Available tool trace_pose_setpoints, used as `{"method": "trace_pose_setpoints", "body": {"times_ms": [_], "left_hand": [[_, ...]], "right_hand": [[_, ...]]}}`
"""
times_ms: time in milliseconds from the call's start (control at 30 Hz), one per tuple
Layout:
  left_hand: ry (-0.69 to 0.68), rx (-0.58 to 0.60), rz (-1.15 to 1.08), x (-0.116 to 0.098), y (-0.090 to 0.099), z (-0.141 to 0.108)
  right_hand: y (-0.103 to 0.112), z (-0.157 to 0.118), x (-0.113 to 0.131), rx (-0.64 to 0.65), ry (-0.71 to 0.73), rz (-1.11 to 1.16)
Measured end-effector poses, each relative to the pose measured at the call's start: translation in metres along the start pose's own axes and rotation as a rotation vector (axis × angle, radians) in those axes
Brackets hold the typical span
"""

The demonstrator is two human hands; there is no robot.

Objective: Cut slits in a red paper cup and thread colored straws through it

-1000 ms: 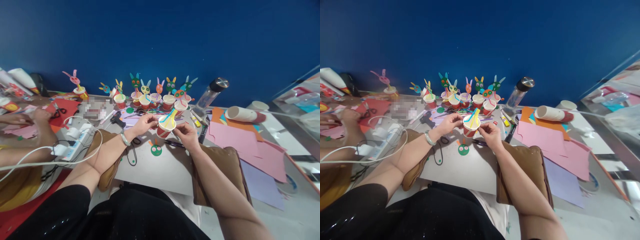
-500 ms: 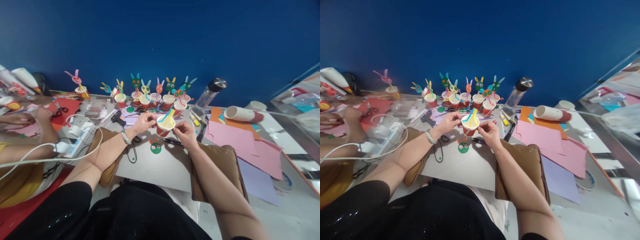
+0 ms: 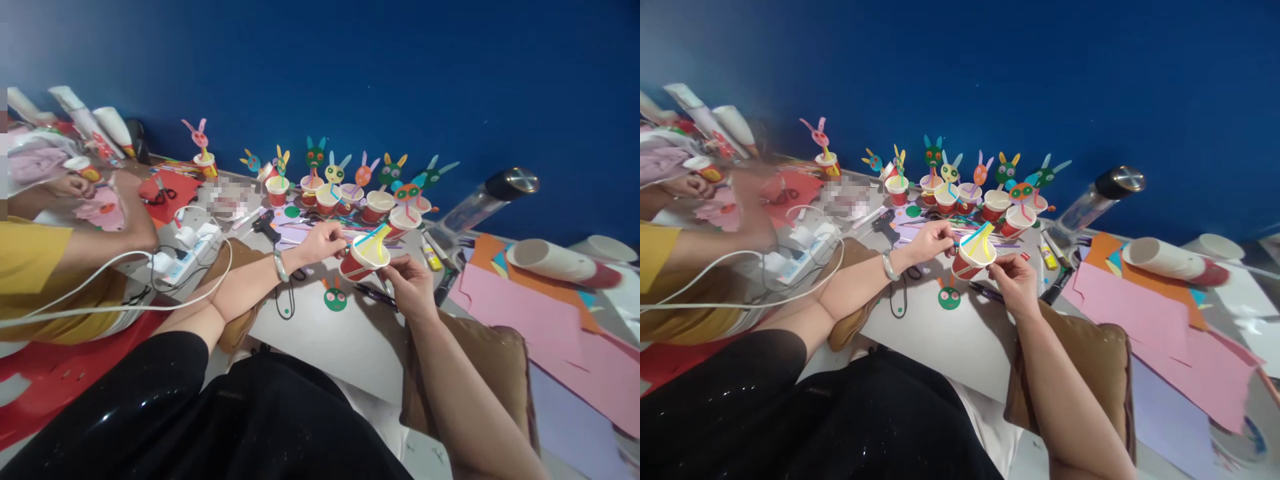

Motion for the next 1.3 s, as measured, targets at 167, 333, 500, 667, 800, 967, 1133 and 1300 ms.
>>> {"method": "trace_pose_setpoints", "body": {"times_ms": [167,333,500,667,800,967,1133,1300], "left_hand": [[0.124,0.042,-0.134,0.009,-0.007,-0.001],[0.149,0.088,-0.193,0.010,-0.010,0.000],[0.081,0.153,-0.126,0.005,-0.011,0.002],[-0.009,0.148,-0.031,-0.001,-0.009,0.002],[0.040,0.083,-0.082,0.003,-0.009,0.001],[0.153,0.097,-0.163,0.005,-0.014,-0.005],[0.104,0.183,-0.105,0.000,-0.018,-0.006],[0.013,0.206,-0.003,0.000,-0.016,-0.002]], "right_hand": [[0.000,0.000,-0.001,-0.015,-0.001,0.005],[0.000,0.001,0.003,-0.022,0.012,-0.021],[0.003,0.002,0.008,-0.036,0.073,-0.056],[0.006,0.000,0.014,-0.081,0.162,-0.196],[0.002,-0.002,0.015,-0.080,0.172,-0.229],[-0.003,-0.005,0.016,-0.084,0.151,-0.234],[-0.011,-0.008,0.023,-0.030,0.171,-0.301],[-0.013,-0.009,0.024,0.009,0.163,-0.365]]}}
Point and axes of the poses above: each hand's wrist, its own z-axis towards the middle knuckle, its own y-axis out of the back of the hand, x = y × z, the point moved 9 cm from there along z, towards the middle knuckle, and after that the axes turned 6 degrees about z, right-handed, at the moved point
